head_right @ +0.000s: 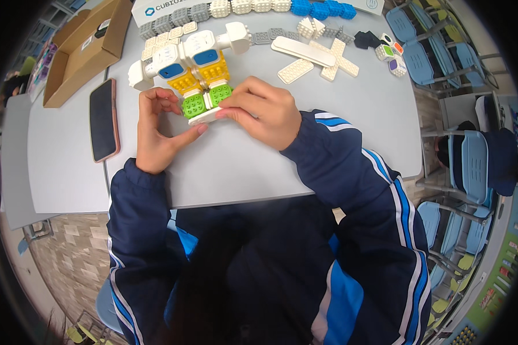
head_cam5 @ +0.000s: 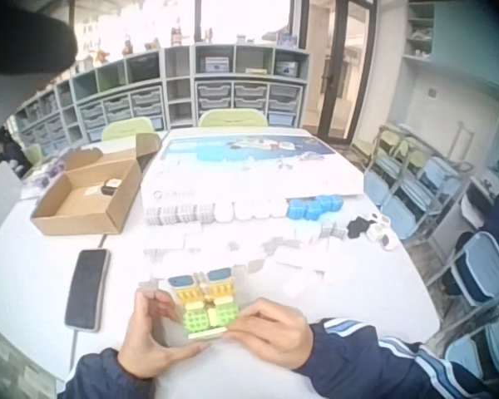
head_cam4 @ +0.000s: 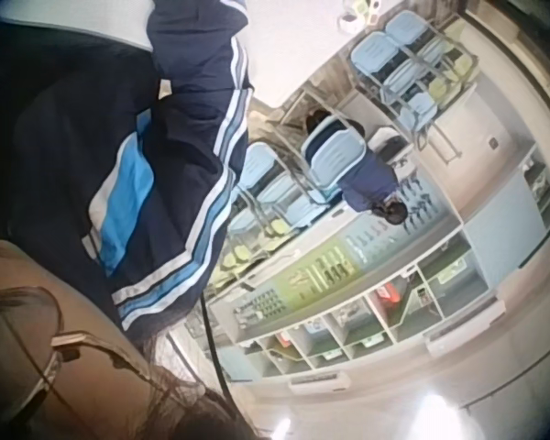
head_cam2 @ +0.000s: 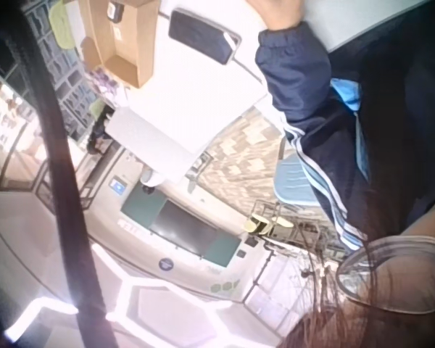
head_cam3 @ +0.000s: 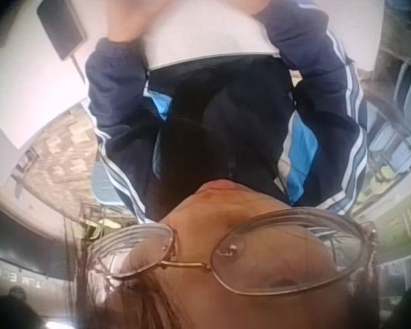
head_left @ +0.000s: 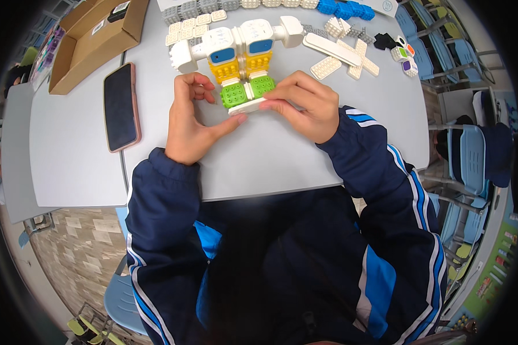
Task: The person assembles a small robot-like structure using colorful interlocking blocks. They connect green, yellow, and white pieces to form a body, then add blue and white components to create additional sections, arranging them on a white table.
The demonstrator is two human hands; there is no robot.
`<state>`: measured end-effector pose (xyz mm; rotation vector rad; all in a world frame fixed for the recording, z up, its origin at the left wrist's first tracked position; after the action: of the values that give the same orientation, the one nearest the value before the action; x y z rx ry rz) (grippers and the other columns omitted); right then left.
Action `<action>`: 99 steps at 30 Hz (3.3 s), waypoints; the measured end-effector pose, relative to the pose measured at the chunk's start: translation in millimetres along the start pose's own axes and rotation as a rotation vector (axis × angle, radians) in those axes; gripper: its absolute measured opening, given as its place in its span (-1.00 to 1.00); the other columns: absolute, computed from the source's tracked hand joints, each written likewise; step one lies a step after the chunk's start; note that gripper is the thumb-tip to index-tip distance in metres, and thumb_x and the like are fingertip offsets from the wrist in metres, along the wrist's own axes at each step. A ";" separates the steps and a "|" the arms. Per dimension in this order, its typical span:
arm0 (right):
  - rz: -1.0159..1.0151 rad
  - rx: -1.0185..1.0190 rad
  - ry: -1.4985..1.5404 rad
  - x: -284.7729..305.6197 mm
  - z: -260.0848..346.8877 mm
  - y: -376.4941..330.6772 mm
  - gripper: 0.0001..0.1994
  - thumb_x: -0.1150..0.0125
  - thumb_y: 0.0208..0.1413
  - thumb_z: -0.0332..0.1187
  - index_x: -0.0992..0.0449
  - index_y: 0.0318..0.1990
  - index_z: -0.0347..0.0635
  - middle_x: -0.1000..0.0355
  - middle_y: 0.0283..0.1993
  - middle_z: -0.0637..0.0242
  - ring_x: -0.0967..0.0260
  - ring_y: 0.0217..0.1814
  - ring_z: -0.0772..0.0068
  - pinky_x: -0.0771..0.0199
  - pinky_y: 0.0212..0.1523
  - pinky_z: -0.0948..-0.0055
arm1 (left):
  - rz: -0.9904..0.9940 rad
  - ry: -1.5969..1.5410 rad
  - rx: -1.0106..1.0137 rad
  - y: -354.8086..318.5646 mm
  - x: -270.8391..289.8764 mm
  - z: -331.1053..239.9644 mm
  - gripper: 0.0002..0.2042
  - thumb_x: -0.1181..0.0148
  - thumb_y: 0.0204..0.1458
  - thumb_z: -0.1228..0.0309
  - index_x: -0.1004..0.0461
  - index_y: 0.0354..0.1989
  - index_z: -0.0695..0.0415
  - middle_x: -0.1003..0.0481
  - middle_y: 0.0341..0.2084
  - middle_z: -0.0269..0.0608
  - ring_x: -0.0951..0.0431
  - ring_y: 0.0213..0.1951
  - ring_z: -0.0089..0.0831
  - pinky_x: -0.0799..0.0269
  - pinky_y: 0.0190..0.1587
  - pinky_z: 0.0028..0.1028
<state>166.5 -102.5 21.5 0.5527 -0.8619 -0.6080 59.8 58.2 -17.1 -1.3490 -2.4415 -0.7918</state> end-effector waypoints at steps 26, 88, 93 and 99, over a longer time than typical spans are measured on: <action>0.055 -0.137 0.150 0.2 -17.9 -2.9 -0.78 -0.51 -0.04 -0.53 -0.67 -0.19 -0.23 -0.45 0.05 0.22 -0.53 -0.28 0.48 -0.54 -0.22 0.47 | 0.069 0.010 -0.018 2.3 -2.9 -9.4 -0.47 -0.56 -0.20 0.59 -0.44 -0.01 0.27 -0.53 -0.20 -0.26 -0.53 -0.16 -0.47 -0.41 0.04 -0.46; 0.250 0.232 0.069 -3.8 -21.3 17.0 -0.62 -0.55 -0.04 -0.39 -0.51 -0.16 -0.44 -0.49 -0.29 0.08 -0.51 -0.44 0.28 -0.53 -0.45 0.46 | 0.055 0.067 -0.156 9.5 2.8 -18.4 -0.66 -0.59 -0.27 0.60 -0.56 -0.30 0.35 -0.58 -0.21 -0.05 -0.63 -0.17 -0.30 -0.55 -0.05 -0.41; 0.236 0.224 0.108 -4.0 -22.6 15.9 -0.62 -0.54 -0.06 -0.41 -0.51 -0.16 -0.43 -0.48 -0.29 0.06 -0.48 -0.44 0.20 -0.50 -0.45 0.38 | 0.108 0.112 -0.090 8.0 -0.2 -16.3 -0.63 -0.59 -0.27 0.65 -0.49 -0.31 0.35 -0.57 -0.16 0.02 -0.59 -0.08 -0.26 -0.47 0.04 -0.37; 0.169 0.257 0.019 -2.9 -12.1 7.0 -0.60 -0.54 -0.09 -0.36 -0.53 -0.15 -0.42 -0.45 -0.30 0.10 -0.43 -0.39 0.11 -0.47 -0.40 0.29 | 0.049 0.189 -0.200 1.0 4.4 -26.8 -0.62 -0.62 -0.28 0.56 -0.56 -0.28 0.34 -0.59 -0.22 -0.01 -0.64 -0.18 -0.28 -0.56 -0.10 -0.42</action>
<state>176.8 -93.1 18.2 0.7081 -0.9645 -0.3388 57.0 46.6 7.3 -1.3271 -2.2239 -1.1213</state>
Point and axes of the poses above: each hand's wrist, its own y-axis towards the middle knuckle, its own x-axis out of the back of the hand, z = x × y, the point moved 9 cm from there along y, towards the middle knuckle
